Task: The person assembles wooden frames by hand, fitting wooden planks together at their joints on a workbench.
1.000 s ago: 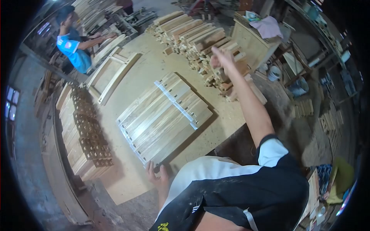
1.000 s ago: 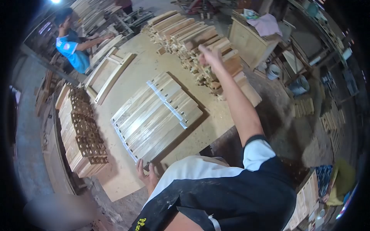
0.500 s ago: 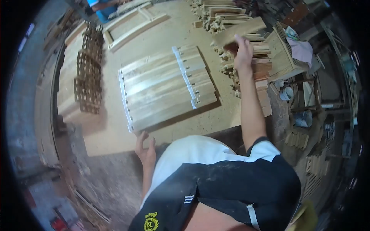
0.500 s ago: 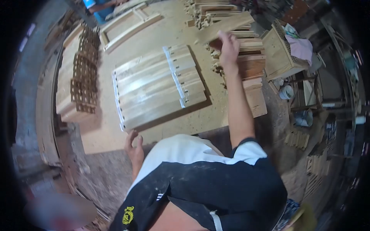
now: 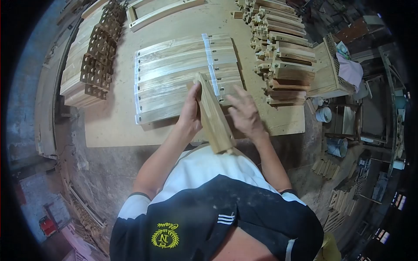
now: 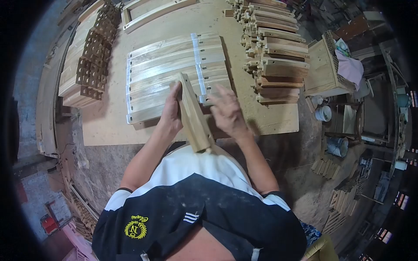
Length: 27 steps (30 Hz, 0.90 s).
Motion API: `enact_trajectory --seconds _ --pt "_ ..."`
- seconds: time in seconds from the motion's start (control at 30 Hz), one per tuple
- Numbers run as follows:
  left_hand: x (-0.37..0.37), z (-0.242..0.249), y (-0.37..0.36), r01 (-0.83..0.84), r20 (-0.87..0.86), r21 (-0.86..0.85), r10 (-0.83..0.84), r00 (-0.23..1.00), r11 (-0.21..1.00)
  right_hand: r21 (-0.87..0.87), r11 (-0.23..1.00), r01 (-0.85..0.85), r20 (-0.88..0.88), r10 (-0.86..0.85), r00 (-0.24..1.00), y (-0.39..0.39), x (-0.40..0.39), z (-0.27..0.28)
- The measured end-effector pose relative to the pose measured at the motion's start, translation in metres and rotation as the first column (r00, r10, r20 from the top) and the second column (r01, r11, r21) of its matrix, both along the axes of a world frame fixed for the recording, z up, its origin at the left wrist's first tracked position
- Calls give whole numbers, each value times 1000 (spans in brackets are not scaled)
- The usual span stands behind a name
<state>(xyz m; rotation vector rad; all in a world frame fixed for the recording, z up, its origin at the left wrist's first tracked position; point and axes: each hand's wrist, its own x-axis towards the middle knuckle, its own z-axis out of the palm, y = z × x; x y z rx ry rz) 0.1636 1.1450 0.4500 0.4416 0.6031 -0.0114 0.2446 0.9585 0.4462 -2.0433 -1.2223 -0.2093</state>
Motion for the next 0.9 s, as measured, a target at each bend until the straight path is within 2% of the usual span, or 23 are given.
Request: enact_trajectory --seconds 0.03,0.07,0.1,0.13,0.2,0.3,0.37,0.4,0.47,0.5,0.6,0.7,0.8,0.9 --pt "5 0 1 -23 2 46 23 1000 999 77 997 -10 -374 39 926 -14 5 -12" --pt "9 2 2 -48 5 92 48 999 995 173 982 75 -680 65 730 -23 8 -14" --pt "14 3 4 -74 7 137 73 997 988 277 956 102 -834 186 520 -30 11 -15" --pt "19 0 5 -83 85 214 67 994 973 202 979 39 -806 144 574 -32 10 -18" --pt "30 6 6 -157 196 360 90 977 920 34 997 -62 -729 67 681 -20 -1 10" --pt "63 20 8 -254 299 564 93 950 785 -115 993 -27 -584 -46 810 12 19 14" --pt "83 40 7 -266 315 701 46 948 662 18 986 -168 -497 154 854 21 57 -14" --pt "90 44 7 -258 287 758 49 957 599 -55 996 -71 -580 26 814 34 61 -3" --pt "102 49 7 -231 230 859 59 971 457 21 990 -139 -543 128 830 43 89 -28" --pt "109 43 8 -264 252 869 84 964 419 60 983 -172 -519 178 836 47 95 -33" --pt "119 19 6 -372 337 883 167 927 287 26 986 -165 -514 155 844 49 100 -42" --pt "120 3 11 -451 403 853 219 889 263 -24 978 -208 -486 170 857 51 101 -46" --pt "106 -1 4 -454 426 884 211 880 112 2 957 -292 -407 267 873 46 101 -46" --pt "100 -11 -8 -555 561 827 72 825 -87 39 932 -360 -239 359 902 38 102 -44"
